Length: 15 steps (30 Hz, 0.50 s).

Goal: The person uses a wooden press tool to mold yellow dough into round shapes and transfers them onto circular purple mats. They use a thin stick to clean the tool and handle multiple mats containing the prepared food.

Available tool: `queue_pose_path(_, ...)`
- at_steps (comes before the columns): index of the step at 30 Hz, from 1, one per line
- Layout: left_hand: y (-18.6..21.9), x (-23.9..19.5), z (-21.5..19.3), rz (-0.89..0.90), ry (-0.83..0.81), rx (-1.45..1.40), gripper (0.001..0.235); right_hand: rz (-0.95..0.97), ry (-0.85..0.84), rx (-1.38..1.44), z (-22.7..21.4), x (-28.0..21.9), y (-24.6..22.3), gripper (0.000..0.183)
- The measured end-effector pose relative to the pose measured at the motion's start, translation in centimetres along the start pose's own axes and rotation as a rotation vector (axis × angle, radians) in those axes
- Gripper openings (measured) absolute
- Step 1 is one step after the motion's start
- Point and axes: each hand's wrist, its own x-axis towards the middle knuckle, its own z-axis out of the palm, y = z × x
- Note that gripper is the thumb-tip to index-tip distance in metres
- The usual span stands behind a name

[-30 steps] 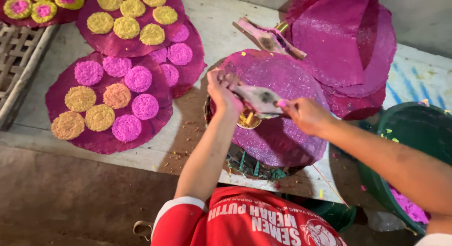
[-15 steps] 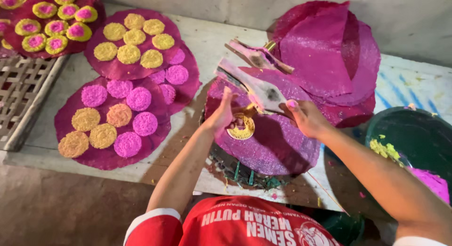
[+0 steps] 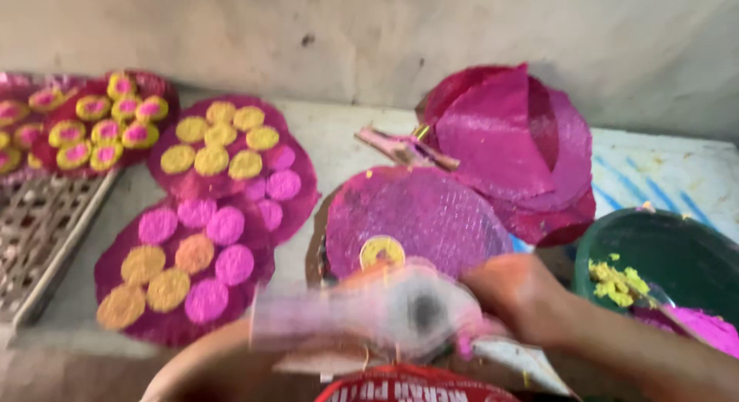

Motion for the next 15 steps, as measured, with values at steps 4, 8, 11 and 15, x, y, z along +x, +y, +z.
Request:
queue_pose_path(4, 3.5, -1.6, 2.0, -0.097, -0.376, -0.081, 0.027, -0.442, -0.174, -0.124, -3.4, 3.0, -0.3, 0.037)
queue_pose_path(8, 8.4, -1.9, -0.3, -0.029, -0.511, 0.151, 0.031, -0.255, -0.241, 0.257, -3.4, 3.1, -1.3, 0.062)
queue_pose_path(11, 11.1, -3.2, -2.3, -0.038, -0.554, 0.285, 0.034, -0.028, -0.537, 0.577, -1.6, 0.1, -3.0, 0.054)
queue_pose_path(15, 9.9, -4.9, -2.0, -0.074, -0.461, 0.354, 0.043, -0.049, -0.365, 0.847, 0.5, -3.0, -2.9, 0.056)
